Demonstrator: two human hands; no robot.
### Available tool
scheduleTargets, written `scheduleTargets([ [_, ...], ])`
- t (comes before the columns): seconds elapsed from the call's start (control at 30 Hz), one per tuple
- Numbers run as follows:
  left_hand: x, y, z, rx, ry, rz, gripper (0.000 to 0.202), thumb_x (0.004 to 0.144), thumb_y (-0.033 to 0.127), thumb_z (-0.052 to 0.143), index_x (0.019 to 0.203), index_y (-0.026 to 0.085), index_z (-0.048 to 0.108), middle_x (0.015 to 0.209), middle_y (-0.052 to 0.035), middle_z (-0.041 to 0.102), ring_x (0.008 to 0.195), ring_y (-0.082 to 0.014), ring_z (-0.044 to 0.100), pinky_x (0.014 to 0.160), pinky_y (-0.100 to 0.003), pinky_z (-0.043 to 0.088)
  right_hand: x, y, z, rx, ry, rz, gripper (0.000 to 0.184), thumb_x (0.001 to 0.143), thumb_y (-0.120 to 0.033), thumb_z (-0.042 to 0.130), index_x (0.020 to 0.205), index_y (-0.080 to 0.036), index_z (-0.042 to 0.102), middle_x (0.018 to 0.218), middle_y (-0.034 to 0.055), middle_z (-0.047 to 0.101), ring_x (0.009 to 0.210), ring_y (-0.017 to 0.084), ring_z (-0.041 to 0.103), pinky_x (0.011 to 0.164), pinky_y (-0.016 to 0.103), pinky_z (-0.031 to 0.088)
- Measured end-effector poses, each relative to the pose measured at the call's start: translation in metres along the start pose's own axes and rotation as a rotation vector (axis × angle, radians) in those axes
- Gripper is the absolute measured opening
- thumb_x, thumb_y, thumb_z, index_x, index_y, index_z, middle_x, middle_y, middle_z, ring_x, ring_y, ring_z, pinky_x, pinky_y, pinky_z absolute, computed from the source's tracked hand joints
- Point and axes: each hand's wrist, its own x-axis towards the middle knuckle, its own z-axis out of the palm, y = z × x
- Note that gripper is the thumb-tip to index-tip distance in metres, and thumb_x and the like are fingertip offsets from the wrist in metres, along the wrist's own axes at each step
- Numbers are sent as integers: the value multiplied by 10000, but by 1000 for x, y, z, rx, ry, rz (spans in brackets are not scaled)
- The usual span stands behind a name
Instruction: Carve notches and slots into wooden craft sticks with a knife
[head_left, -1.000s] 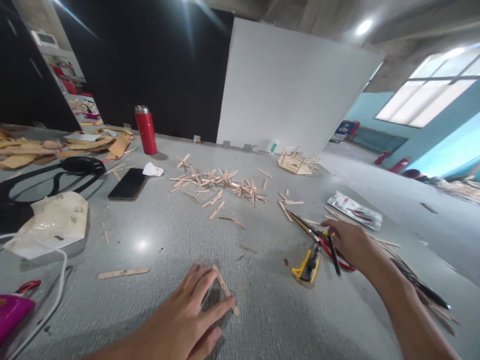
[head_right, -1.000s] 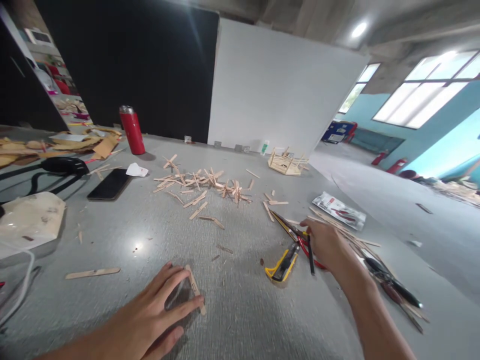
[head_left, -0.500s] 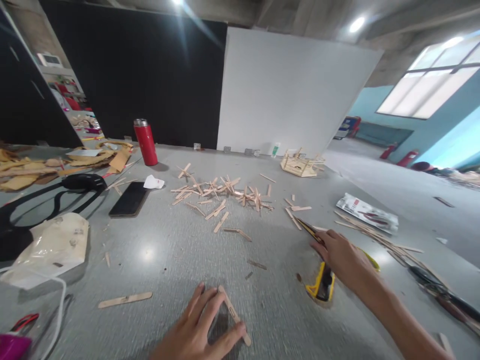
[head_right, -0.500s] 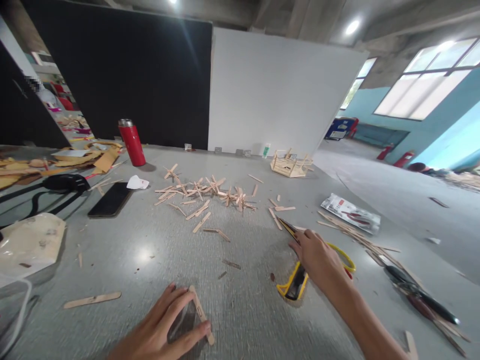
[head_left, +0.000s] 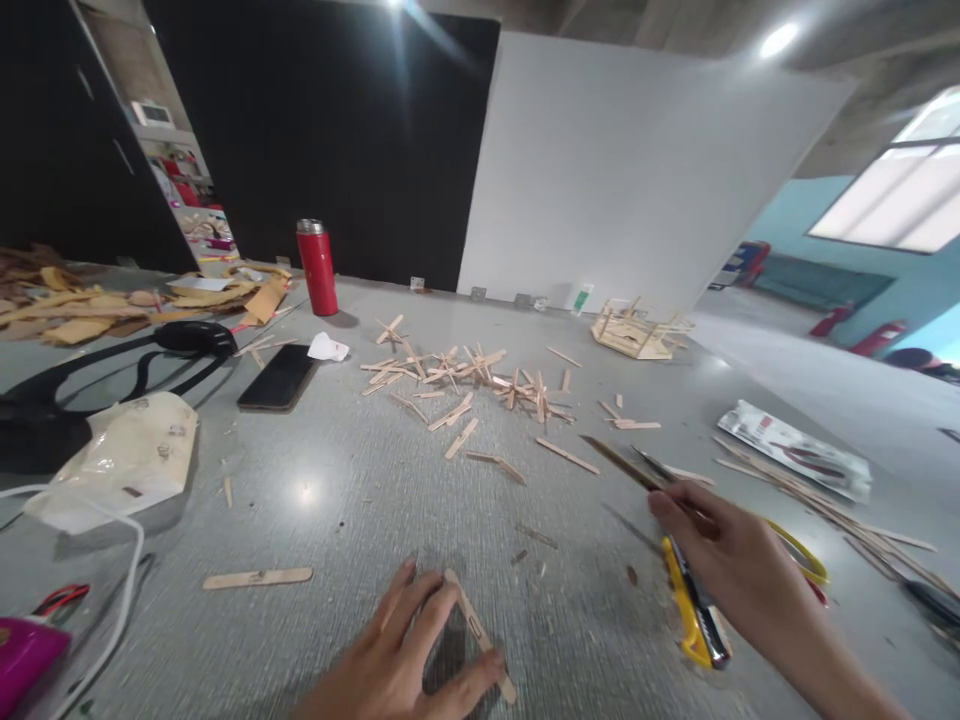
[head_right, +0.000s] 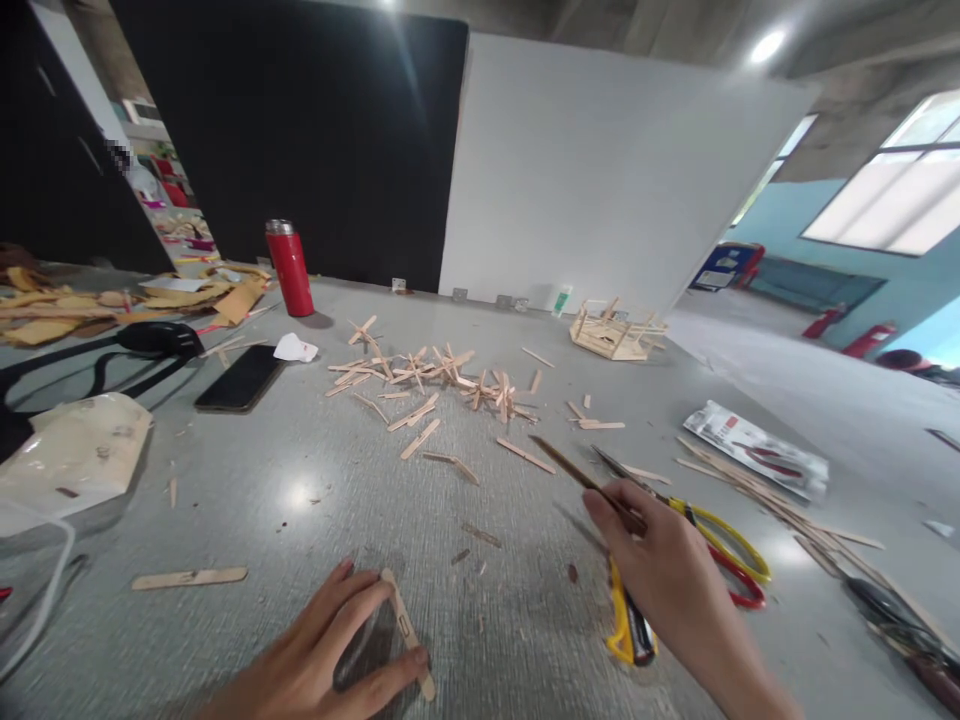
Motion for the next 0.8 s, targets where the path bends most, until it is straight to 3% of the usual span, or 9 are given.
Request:
scheduleTargets([
  [0.2, 0, -2, -1, -9, -35, 9, 541, 998, 315, 583, 1486, 482, 419, 1429, -75, 500, 1358, -375, 485, 1003, -551, 540, -19, -29, 6, 198, -77, 19, 443, 961, -580, 448, 706, -240, 574, 538, -30, 450, 475, 146, 403, 452, 287, 324],
  [0.37, 0, -7, -1, -48, -46, -5, 477, 1007, 373, 552, 1454, 505, 450, 1403, -27, 546, 1341, -328, 520, 1013, -512, 557, -24, -31, 9, 301, -118, -27, 422, 953, -573, 476, 732, -239, 607, 697, 16, 597, 664, 183, 530, 577, 281, 411],
  [0.67, 2, -8, -1, -23, -55, -7, 460, 1004, 379, 552, 1435, 518, 466, 1388, -15, 554, 1328, -321, 530, 998, -484, 576, -27, -38, 13, 355, -173, -45, 398, 948, -530, 511, 704, -229, 605, 643, 2, 562, 625, 169, 513, 556, 274, 398],
  [0.8, 6, -13, -8, 7, -69, 102, 494, 989, 390, 581, 1463, 456, 457, 1393, -63, 522, 1323, -340, 512, 1006, -519, 557, -28, -41, 13, 393, -165, -28, 367, 925, -554, 543, 972, -223, 694, 757, 26, 657, 703, 191, 606, 581, 273, 460],
])
